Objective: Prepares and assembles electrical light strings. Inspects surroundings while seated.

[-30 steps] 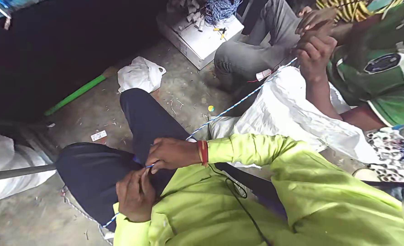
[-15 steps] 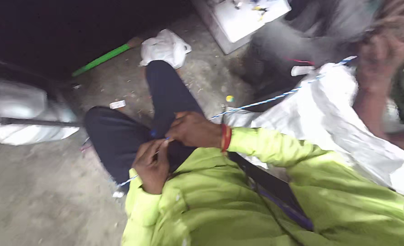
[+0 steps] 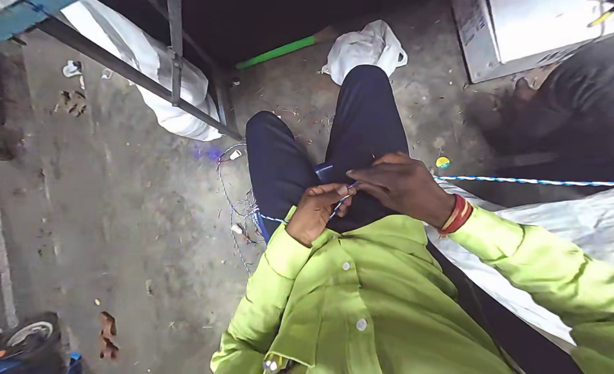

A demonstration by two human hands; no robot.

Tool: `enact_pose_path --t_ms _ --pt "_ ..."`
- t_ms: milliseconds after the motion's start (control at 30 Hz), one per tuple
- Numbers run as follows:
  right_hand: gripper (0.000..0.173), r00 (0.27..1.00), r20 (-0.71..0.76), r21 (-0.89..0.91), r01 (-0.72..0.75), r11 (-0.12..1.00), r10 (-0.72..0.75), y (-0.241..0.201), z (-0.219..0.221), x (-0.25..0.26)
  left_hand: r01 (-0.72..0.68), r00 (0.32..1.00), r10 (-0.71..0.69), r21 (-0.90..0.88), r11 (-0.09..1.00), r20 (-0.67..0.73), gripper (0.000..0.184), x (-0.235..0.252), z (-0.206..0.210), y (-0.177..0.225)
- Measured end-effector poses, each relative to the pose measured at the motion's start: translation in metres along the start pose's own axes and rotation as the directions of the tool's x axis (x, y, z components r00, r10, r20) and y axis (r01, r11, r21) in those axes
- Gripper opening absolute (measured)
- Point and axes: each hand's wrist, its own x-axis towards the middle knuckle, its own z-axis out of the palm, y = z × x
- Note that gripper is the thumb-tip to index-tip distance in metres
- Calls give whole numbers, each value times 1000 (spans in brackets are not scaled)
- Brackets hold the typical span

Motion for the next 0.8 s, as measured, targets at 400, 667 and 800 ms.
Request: enact_pose_path --t_ms 400,667,800 --pt "23 999 42 49 1 999 -3 1 5 -3 -329 896 442 592 736 -51 12 -3 12 -24" --pt "22 999 48 23 13 1000 -15 -4 5 -3 -474 760 649 707 525 28 6 -2 9 -27" --pt "21 996 28 -25 84 996 -84 -4 7 -7 -451 790 613 662 598 -16 16 -3 7 -28"
